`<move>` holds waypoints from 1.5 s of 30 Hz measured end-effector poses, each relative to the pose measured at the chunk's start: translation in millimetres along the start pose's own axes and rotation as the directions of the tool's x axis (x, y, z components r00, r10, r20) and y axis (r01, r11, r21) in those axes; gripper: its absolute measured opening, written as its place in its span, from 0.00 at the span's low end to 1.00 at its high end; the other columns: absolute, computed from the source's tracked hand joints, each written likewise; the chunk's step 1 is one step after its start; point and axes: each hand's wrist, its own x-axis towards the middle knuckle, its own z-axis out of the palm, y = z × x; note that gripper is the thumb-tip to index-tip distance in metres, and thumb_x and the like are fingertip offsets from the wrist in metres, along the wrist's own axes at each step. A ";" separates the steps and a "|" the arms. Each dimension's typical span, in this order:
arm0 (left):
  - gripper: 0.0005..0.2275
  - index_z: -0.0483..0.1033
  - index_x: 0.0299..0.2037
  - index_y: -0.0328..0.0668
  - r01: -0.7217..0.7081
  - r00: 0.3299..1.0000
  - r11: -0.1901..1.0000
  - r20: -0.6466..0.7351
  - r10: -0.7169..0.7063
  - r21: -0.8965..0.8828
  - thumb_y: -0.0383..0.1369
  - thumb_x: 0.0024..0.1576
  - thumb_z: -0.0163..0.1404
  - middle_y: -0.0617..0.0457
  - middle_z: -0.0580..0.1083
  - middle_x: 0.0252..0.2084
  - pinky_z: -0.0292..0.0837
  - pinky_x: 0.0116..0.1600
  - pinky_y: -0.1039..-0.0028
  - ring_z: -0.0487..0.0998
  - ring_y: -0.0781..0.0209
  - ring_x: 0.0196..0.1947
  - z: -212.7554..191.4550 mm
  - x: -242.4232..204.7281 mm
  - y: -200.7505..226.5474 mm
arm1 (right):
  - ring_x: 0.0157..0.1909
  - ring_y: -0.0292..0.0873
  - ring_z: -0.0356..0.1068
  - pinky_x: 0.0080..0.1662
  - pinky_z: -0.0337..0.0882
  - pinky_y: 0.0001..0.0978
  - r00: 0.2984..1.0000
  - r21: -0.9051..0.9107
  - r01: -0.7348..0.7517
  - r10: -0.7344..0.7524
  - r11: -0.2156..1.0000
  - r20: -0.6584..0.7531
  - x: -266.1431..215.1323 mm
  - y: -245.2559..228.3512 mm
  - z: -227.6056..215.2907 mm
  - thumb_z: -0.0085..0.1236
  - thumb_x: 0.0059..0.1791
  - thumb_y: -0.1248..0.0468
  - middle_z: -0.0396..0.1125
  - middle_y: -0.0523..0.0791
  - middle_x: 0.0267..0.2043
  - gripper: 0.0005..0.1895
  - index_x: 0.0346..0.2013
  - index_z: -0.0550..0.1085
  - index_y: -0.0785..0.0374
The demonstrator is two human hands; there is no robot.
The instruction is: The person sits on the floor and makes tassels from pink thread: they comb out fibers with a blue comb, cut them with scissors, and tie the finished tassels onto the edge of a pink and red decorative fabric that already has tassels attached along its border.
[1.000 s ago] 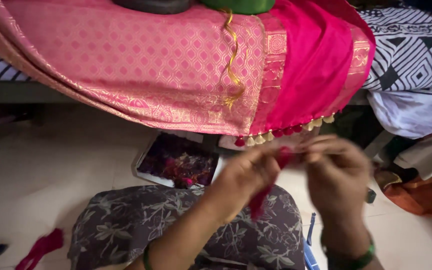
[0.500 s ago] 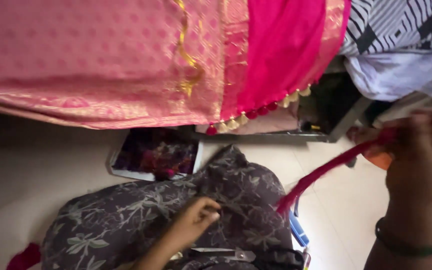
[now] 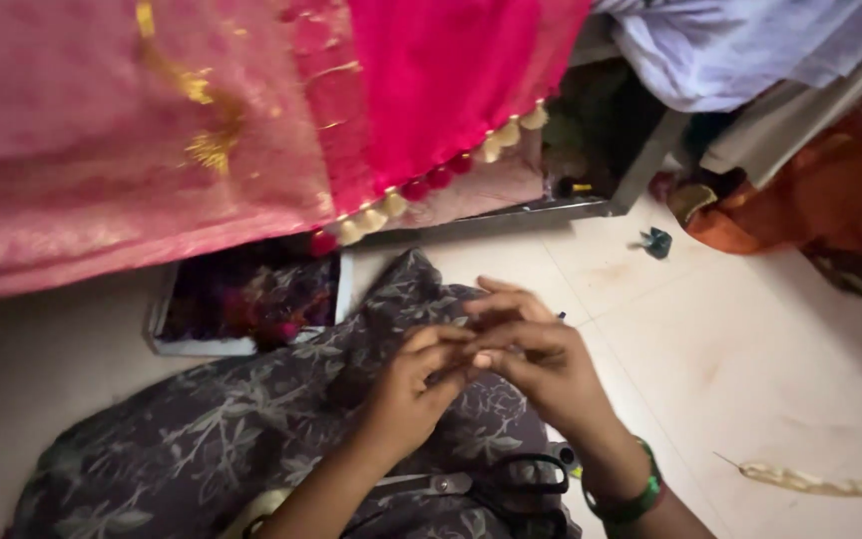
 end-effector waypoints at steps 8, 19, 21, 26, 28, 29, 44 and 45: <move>0.08 0.82 0.45 0.38 0.100 0.955 0.973 -0.254 -0.153 -0.208 0.31 0.61 0.53 0.53 0.75 0.52 0.67 0.56 0.68 0.74 0.61 0.54 -15.5 7.4 -31.9 | 0.31 0.37 0.70 0.35 0.70 0.27 0.888 0.008 -0.435 0.427 0.900 0.169 -37.9 124.6 -39.3 0.66 0.47 0.66 0.76 0.44 0.32 0.08 0.40 0.85 0.63; 0.08 0.77 0.47 0.36 0.315 0.730 0.754 -0.361 -0.581 -0.576 0.30 0.61 0.50 0.51 0.76 0.54 0.65 0.50 0.74 0.74 0.66 0.51 -19.5 -39.4 -89.6 | 0.35 0.43 0.78 0.40 0.77 0.37 0.747 -0.466 -0.647 0.624 0.603 -0.230 -106.8 345.6 -122.1 0.61 0.48 0.59 0.74 0.45 0.34 0.17 0.50 0.78 0.61; 0.07 0.77 0.46 0.36 0.243 0.769 0.798 -0.391 -0.505 -0.552 0.27 0.60 0.51 0.50 0.75 0.54 0.67 0.49 0.74 0.74 0.66 0.50 -17.9 -36.5 -83.3 | 0.40 0.52 0.75 0.37 0.77 0.41 0.787 -0.676 -0.544 0.581 0.497 -0.207 -97.3 281.2 -83.0 0.63 0.43 0.60 0.71 0.51 0.41 0.27 0.56 0.73 0.63; 0.06 0.78 0.42 0.33 0.011 0.889 0.935 -0.424 -0.172 -0.356 0.18 0.57 0.54 0.48 0.71 0.55 0.73 0.51 0.75 0.75 0.65 0.48 -26.6 -34.8 -55.7 | 0.44 0.57 0.73 0.38 0.79 0.43 0.890 -0.885 -0.281 0.446 0.371 -0.096 -135.6 341.0 -71.1 0.52 0.45 0.69 0.67 0.55 0.46 0.26 0.58 0.64 0.71; 0.05 0.78 0.40 0.32 -0.107 0.940 0.974 -0.339 0.035 -0.197 0.18 0.56 0.56 0.46 0.70 0.56 0.75 0.50 0.75 0.74 0.65 0.48 -31.3 -34.3 -58.0 | 0.41 0.58 0.75 0.45 0.75 0.49 0.874 -0.685 -0.479 0.369 0.549 -0.315 -139.4 369.4 -91.7 0.51 0.52 0.66 0.70 0.53 0.45 0.11 0.50 0.71 0.59; 0.05 0.78 0.40 0.32 -0.115 0.939 0.974 -0.342 0.042 -0.196 0.18 0.56 0.56 0.46 0.70 0.56 0.75 0.50 0.75 0.74 0.65 0.48 -33.8 -31.1 -56.0 | 0.41 0.58 0.75 0.45 0.75 0.49 0.878 -0.687 -0.474 0.361 0.550 -0.315 -116.5 319.6 -82.4 0.51 0.52 0.66 0.70 0.53 0.45 0.11 0.50 0.71 0.59; 0.05 0.60 0.40 0.43 0.381 0.834 0.782 -0.181 -0.521 -0.494 0.29 0.63 0.44 0.53 0.61 0.14 0.60 0.16 0.73 0.62 0.64 0.10 -29.1 -53.3 -50.5 | 0.28 0.55 0.74 0.33 0.71 0.48 0.567 -0.316 -0.802 0.482 0.506 -0.668 -60.3 115.8 -51.6 0.46 0.58 0.59 0.70 0.55 0.26 0.10 0.49 0.67 0.62; 0.05 0.59 0.40 0.42 0.362 0.837 0.780 -0.190 -0.513 -0.510 0.29 0.63 0.44 0.53 0.60 0.14 0.58 0.17 0.74 0.61 0.65 0.10 -29.6 -56.3 -51.0 | 0.30 0.56 0.73 0.33 0.72 0.46 0.898 -0.648 -0.415 0.175 0.639 -0.404 -69.0 119.5 -43.5 0.47 0.55 0.62 0.70 0.53 0.29 0.07 0.47 0.67 0.59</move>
